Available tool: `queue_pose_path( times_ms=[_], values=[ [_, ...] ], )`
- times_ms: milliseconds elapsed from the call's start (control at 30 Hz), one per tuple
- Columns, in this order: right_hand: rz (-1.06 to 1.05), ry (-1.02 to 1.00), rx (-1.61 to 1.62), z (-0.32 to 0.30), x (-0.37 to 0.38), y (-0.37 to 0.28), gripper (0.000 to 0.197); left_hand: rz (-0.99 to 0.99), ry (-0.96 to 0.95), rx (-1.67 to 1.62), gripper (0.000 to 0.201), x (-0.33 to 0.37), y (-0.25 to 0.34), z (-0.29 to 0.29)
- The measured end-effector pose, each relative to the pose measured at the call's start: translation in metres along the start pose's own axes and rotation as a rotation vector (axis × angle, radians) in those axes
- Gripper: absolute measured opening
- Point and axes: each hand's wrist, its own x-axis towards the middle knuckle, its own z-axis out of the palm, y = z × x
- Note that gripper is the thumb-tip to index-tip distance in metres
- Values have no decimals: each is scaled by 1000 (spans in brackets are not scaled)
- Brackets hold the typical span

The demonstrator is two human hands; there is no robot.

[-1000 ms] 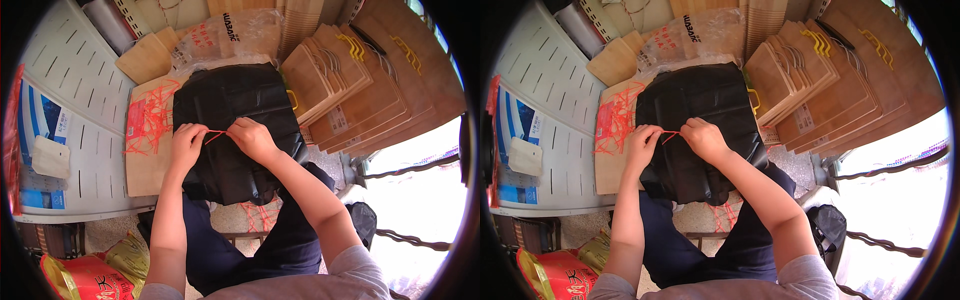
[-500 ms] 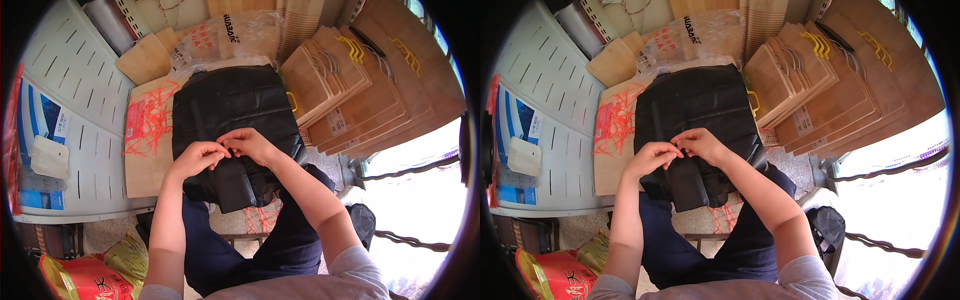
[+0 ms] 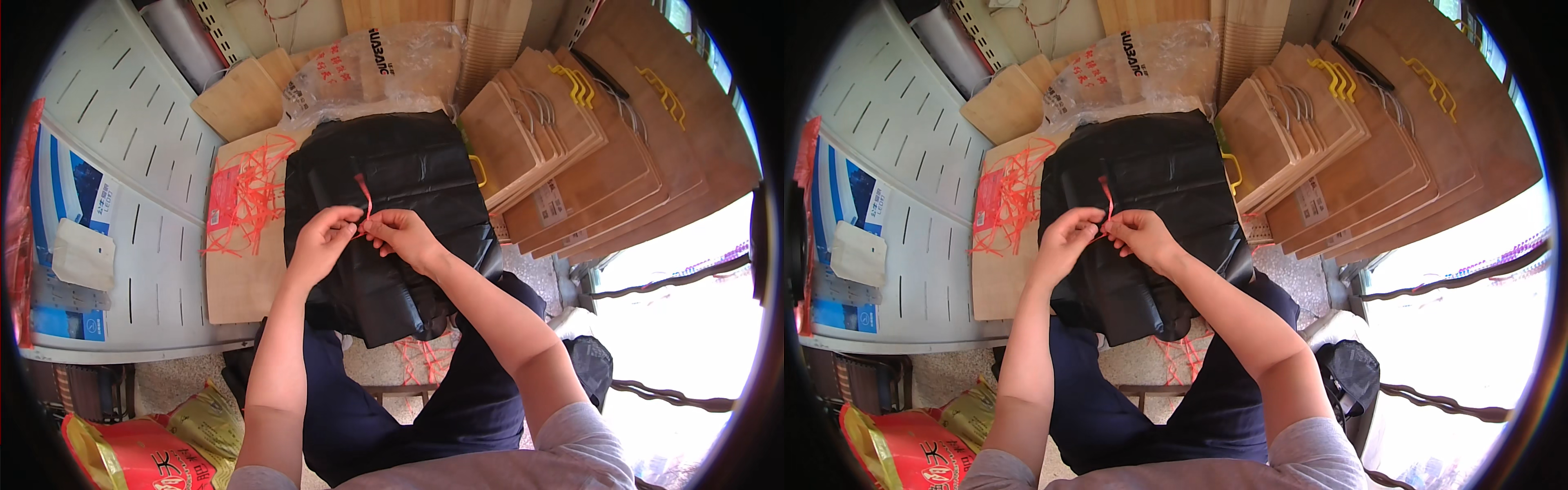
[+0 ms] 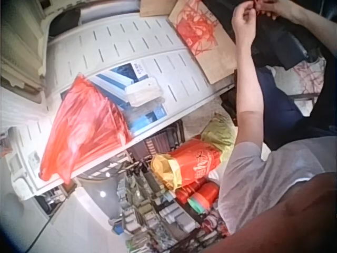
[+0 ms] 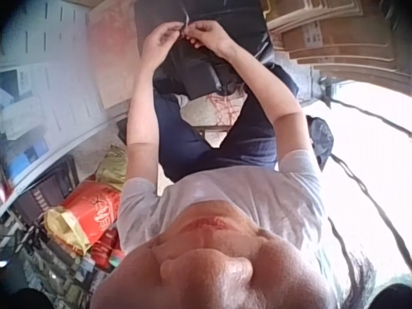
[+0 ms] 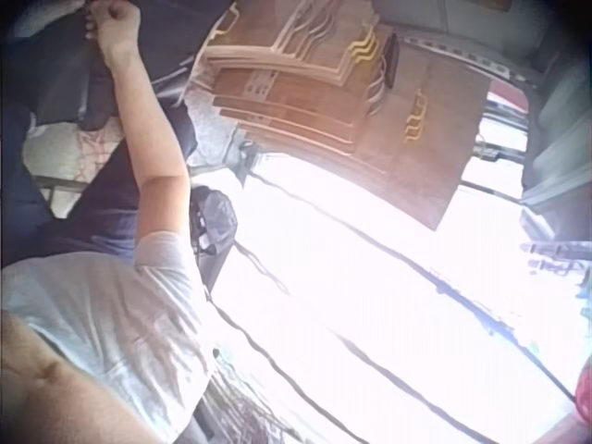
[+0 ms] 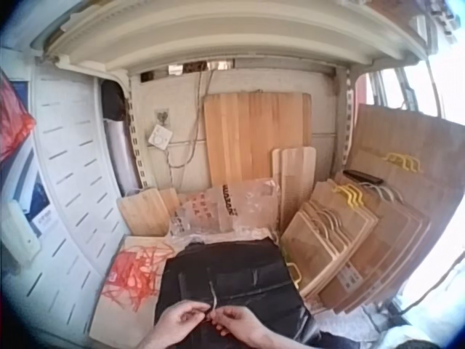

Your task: The person folds black plastic bags into strips, ties each folded bag with a plastic string by hand, and sets the tied bundles aside.

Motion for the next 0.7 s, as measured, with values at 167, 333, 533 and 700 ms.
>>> queue_pose_path(
  times_ms=[167, 333, 533, 700],
  values=[
    [-26, 18, -7, -4, -2, 2, 16, 60, 9, 361, 10, 0, 9, 10],
    [-12, 17, -68, -4, -5, -3, 15, 91, 8, 519, 5, -5, 18, 12],
    [-6, -109, -95, -12, 3, -1, 15, 458, 84, 712, 11, -4, 16, 22],
    [-42, -141, -201, -11, -2, -4, 15, 251, -40, 604, 13, -6, 16, 15]
  ],
)
